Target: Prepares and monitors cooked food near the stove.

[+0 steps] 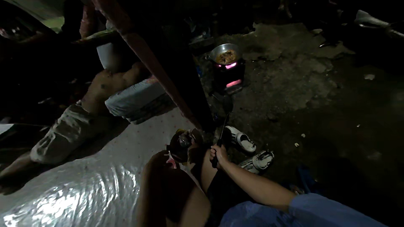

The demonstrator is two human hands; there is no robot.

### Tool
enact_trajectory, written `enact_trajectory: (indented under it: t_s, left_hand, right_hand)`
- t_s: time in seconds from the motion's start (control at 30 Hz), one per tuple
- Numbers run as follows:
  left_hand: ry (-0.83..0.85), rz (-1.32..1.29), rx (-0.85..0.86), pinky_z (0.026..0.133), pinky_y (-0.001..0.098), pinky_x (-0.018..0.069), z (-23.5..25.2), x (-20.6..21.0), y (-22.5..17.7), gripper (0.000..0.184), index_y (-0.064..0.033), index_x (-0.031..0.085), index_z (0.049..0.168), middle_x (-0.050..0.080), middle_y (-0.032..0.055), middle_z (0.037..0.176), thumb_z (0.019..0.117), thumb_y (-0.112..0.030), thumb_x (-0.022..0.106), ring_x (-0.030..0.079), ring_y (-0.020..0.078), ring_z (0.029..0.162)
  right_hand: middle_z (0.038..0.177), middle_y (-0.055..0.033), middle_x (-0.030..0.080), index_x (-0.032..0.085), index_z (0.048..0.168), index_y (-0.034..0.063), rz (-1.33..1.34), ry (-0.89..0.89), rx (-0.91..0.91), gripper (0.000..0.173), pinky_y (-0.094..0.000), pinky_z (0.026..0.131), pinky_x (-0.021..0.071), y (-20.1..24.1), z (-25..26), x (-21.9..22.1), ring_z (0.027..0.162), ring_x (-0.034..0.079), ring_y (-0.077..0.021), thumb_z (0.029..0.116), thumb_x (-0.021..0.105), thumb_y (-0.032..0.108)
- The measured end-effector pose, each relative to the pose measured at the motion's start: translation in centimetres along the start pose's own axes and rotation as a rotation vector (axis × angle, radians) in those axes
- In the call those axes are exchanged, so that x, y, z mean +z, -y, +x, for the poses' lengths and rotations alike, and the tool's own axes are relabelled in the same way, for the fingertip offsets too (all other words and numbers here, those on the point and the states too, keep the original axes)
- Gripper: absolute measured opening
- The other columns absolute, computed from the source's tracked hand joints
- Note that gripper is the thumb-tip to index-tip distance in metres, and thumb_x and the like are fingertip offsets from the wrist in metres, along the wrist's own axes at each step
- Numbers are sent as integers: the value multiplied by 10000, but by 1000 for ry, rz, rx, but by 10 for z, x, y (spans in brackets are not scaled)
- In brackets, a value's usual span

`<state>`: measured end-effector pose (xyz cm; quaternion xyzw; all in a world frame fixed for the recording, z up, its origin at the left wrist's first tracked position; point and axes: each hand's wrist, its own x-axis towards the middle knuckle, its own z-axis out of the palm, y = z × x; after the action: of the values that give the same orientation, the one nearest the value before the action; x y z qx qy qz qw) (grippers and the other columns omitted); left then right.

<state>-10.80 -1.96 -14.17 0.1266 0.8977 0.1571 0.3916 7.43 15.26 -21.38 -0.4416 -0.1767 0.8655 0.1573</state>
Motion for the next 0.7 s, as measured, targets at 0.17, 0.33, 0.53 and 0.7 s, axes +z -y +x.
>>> enact_trajectory:
  t_s: [0.17, 0.33, 0.53, 0.7]
  left_hand:
    - [27, 27, -59, 988, 513, 468, 2, -21, 20, 443, -27, 449, 1496, 568, 267, 1380, 1092, -201, 500, 603, 374, 1176]
    - [-62, -125, -74, 1059, 535, 417, -10, -56, 32, 491, -5, 358, 1546, 492, 295, 1468, 1109, -206, 455, 536, 420, 1294]
    - [-525, -975, -22, 991, 429, 467, 15, -25, 86, 521, -22, 240, 1580, 427, 266, 1507, 1109, -177, 402, 550, 308, 1245]
    - [-717, -1381, -362, 879, 378, 522, 28, 85, 118, 479, -13, 369, 1509, 561, 209, 1307, 1119, -291, 351, 592, 238, 1034]
  right_hand:
    - [598, 16, 367, 393, 1096, 71, 14, -40, 31, 69, -198, 372, 405, 3, 0, 0, 389, 381, -59, 1064, 431, 24]
    - [578, 22, 379, 403, 1030, 75, 16, -40, 22, 54, -180, 369, 404, -1, 4, 3, 379, 389, -47, 1076, 415, 49]
    - [576, 33, 394, 411, 1007, 91, 13, -69, 3, 63, -173, 359, 412, -9, 9, 5, 373, 394, -31, 1066, 422, 71]
    - [493, 58, 406, 434, 781, 132, -26, -18, -20, 302, -159, 378, 420, -16, 17, 5, 364, 422, -26, 1074, 363, 131]
